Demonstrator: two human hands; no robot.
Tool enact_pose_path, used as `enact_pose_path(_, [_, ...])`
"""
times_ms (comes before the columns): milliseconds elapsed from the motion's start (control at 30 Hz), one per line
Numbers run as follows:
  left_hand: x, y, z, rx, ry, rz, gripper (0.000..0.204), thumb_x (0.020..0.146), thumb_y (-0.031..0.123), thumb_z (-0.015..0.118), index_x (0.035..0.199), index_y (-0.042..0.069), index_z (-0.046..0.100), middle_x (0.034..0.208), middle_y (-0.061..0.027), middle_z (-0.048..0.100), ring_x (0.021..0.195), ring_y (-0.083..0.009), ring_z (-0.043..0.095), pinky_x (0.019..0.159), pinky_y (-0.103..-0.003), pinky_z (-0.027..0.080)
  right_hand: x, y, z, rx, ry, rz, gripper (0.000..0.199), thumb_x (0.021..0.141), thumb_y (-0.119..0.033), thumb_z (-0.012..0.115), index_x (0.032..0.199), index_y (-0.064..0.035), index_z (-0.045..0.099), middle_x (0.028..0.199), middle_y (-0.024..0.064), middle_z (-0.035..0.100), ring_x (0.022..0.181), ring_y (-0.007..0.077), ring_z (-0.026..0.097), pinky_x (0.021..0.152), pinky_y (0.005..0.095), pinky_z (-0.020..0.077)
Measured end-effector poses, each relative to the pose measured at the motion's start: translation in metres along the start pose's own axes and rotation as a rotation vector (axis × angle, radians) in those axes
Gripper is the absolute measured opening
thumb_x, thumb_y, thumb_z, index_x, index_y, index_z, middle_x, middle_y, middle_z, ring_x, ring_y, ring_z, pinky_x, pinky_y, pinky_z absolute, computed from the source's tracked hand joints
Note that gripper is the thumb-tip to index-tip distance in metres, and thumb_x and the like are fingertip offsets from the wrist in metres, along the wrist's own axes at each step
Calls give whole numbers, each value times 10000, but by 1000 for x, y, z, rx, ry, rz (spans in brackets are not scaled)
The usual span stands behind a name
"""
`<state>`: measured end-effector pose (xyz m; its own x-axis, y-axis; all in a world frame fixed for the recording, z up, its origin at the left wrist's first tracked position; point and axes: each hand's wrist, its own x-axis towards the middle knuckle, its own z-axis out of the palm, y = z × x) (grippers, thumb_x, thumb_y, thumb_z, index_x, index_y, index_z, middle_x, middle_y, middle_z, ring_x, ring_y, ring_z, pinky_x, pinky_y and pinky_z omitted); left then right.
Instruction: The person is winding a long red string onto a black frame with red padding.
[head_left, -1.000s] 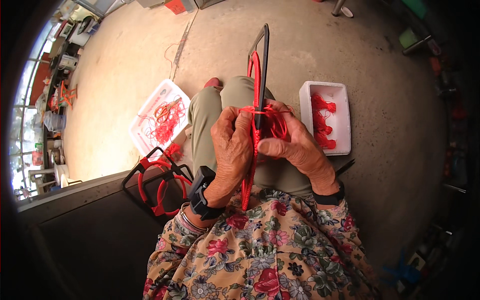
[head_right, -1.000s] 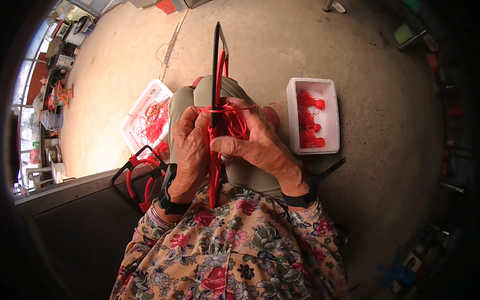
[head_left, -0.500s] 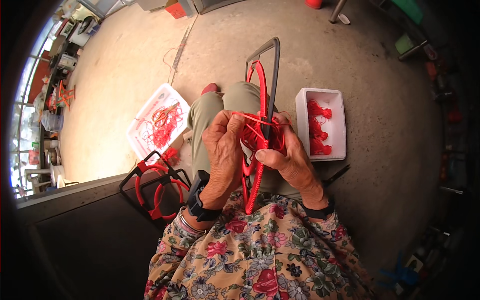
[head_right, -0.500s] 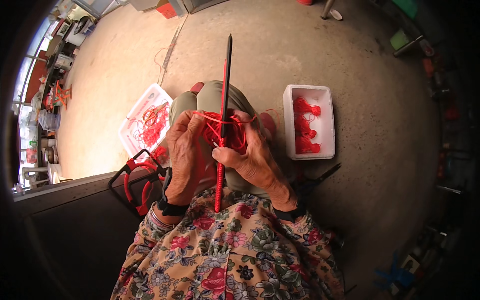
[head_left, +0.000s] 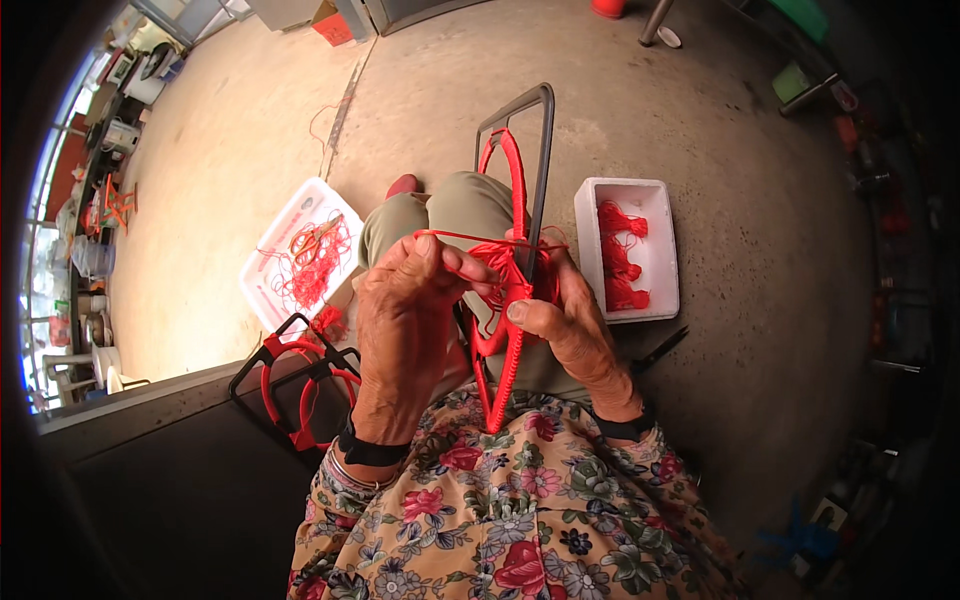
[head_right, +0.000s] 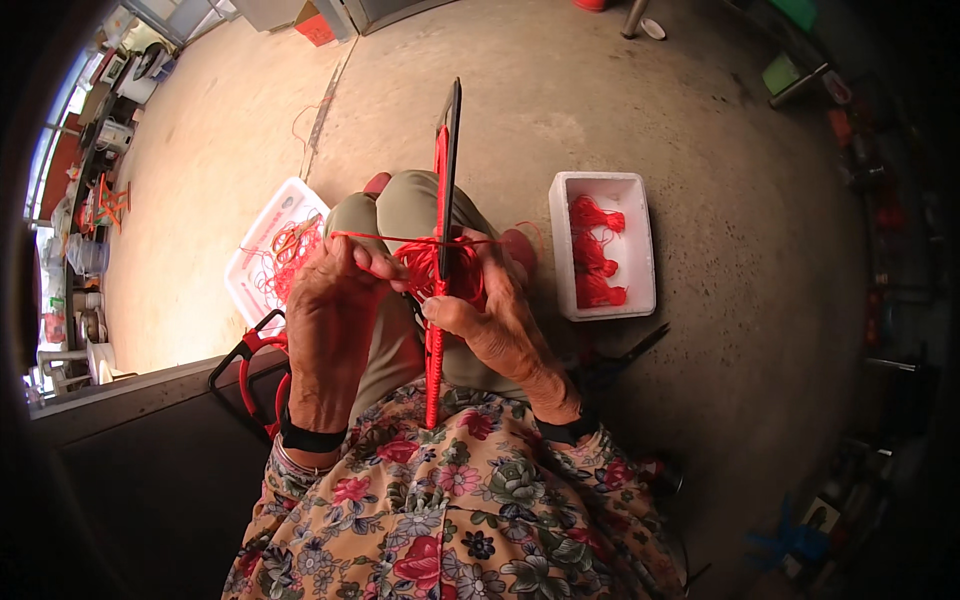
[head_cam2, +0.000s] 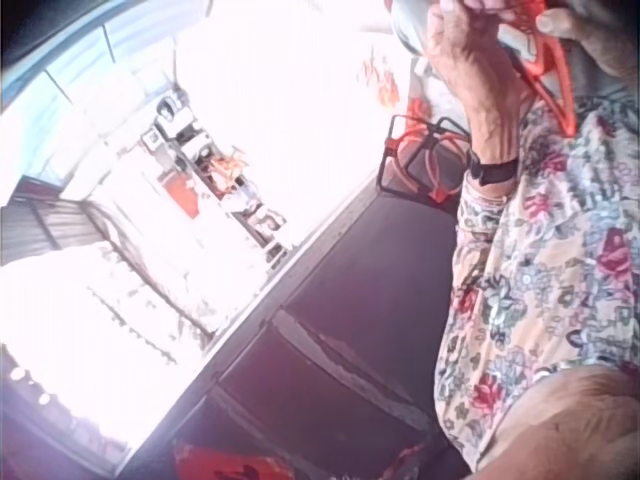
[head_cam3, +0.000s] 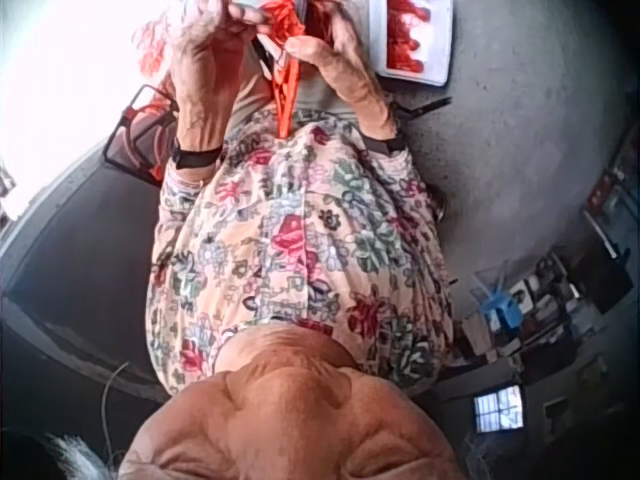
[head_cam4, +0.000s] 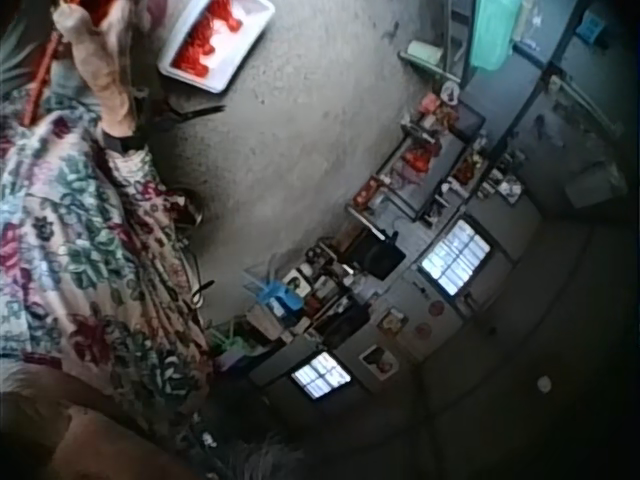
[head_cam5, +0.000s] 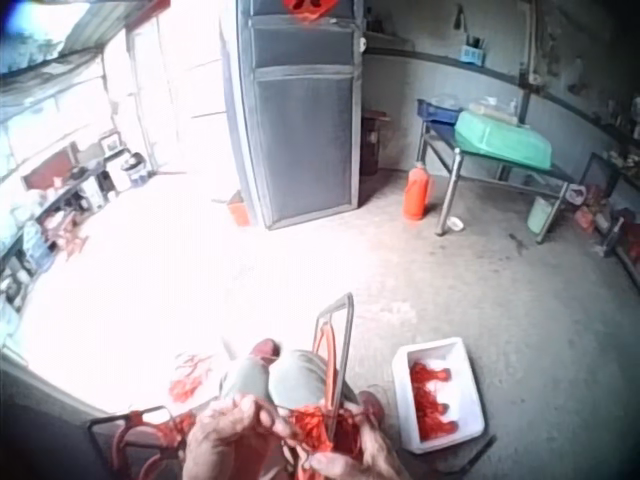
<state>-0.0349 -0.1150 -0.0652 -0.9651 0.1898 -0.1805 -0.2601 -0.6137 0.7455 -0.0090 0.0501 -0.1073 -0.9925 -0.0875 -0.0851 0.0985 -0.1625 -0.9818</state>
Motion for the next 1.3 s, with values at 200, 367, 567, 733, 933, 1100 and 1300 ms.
enact_pose_path(200, [-3,2,1,-165,36,-171,268,958,250,508,832,15,536,781,-149,626,718,-251,613,680,-357,493,-1,-2,3,128,-76,87,606,731,-251,628,1238,-4,405,1071,75,540,924,154,537,894,314,429])
enact_pose_path(367, [-11,5,10,-211,30,-282,270,950,263,524,827,23,541,786,-139,633,692,-231,605,581,-322,487,-1,3,1,97,-34,2,581,735,-212,669,1208,35,441,968,114,618,910,176,613,837,325,495])
enact_pose_path(567, [-22,11,26,114,23,-178,270,942,260,545,836,12,553,787,-129,641,691,-193,608,570,-288,483,-2,-27,9,174,-91,219,539,774,-222,623,1236,-25,426,1047,43,561,821,129,555,826,293,457])
enact_pose_path(733, [-9,12,15,46,15,-104,257,945,227,542,840,-7,555,791,-140,636,756,-229,625,692,-318,494,-1,-4,1,74,-79,-14,492,784,-219,660,1189,-13,472,1034,62,605,927,146,600,852,294,474])
enact_pose_path(933, [8,-6,-28,-51,52,-161,246,955,246,516,856,24,546,847,-141,629,839,-268,635,737,-353,489,-4,-27,7,225,-176,1,506,807,-151,660,1237,-9,435,1148,98,601,1067,153,574,935,311,443])
enact_pose_path(1100, [9,-9,-21,18,87,-172,243,962,251,501,864,32,534,851,-141,629,856,-262,636,749,-343,495,-4,-23,5,263,-172,-30,514,817,-196,685,1228,-4,442,1178,107,595,1108,161,557,970,319,425])
enact_pose_path(1300, [3,-9,-27,57,79,-123,279,951,281,509,881,12,539,846,-157,637,831,-259,640,771,-349,500,-3,-27,-2,296,-248,37,512,863,-263,659,1243,3,442,1181,109,595,1111,172,561,974,300,423])
